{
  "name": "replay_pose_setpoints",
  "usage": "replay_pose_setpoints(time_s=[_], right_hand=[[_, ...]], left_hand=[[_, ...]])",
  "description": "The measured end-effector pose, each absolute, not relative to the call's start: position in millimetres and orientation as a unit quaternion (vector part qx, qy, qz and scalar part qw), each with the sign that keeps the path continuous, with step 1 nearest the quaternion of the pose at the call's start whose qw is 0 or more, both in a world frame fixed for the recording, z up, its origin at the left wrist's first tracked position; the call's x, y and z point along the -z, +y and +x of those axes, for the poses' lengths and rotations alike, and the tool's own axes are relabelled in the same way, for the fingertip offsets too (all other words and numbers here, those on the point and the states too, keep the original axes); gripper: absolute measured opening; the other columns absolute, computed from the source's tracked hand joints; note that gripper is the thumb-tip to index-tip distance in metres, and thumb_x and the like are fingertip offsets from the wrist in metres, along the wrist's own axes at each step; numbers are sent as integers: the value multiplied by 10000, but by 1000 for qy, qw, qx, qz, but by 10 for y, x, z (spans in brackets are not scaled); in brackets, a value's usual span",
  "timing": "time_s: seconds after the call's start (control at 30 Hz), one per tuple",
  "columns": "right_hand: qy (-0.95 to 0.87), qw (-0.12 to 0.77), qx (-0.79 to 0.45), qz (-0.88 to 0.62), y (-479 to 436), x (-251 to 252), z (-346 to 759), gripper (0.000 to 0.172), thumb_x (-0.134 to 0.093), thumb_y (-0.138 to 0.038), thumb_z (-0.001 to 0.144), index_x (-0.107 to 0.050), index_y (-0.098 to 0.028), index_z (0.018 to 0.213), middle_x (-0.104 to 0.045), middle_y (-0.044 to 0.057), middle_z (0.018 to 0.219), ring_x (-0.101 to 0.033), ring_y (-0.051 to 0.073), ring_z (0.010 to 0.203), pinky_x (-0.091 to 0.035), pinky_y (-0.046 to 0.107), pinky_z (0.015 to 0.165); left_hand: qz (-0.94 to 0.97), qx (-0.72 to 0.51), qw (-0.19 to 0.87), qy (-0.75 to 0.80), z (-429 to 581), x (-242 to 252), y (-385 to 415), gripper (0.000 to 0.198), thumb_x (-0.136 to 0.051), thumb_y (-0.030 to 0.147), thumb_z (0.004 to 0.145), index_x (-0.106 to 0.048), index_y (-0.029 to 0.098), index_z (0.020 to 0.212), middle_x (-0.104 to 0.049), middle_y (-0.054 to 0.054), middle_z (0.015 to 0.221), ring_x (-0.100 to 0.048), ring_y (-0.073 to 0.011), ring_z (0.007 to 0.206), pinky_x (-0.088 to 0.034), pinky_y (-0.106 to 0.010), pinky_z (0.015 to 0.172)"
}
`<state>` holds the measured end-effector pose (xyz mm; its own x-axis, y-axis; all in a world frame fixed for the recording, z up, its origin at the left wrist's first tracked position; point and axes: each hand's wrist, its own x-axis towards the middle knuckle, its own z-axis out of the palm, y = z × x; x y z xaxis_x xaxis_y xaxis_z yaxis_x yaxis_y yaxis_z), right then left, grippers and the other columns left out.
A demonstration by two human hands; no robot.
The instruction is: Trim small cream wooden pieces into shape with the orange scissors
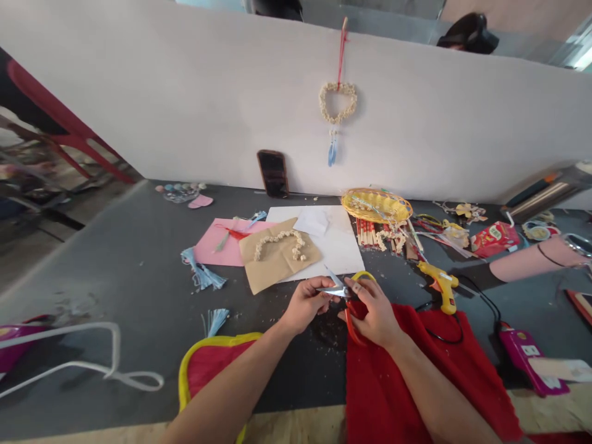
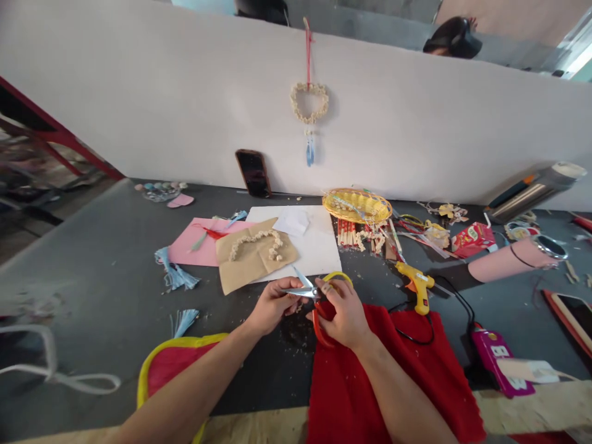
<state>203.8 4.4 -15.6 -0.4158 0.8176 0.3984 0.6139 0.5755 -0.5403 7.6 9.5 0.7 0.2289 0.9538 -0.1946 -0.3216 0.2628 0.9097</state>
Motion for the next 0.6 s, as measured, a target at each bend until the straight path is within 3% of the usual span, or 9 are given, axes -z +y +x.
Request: replay_pose_setpoints(time_s=[0.4,0.6], right_hand=[[-828,338,-130,-428,35,165,2023,622,-662,-434,819,-493,-231,1382,-609,122,1131,-582,285,1089,-522,481,944],[-829,340,-129,-425,47,182,2014,604,-665,-441,817,-524,-206,1354,-605,128,1135,-577,281,1089,-510,479,967]], left_hand=[[413,-473,666,402,56,46,92,406,-796,488,648,-648,129,765,-656,-16,616,-431,-40,402,-293,-185,410],[407,-485,659,405,58,11,86,403,-818,452,617,-629,135,779,-661,-7,591,-429,-42,382,-284,-183,397]])
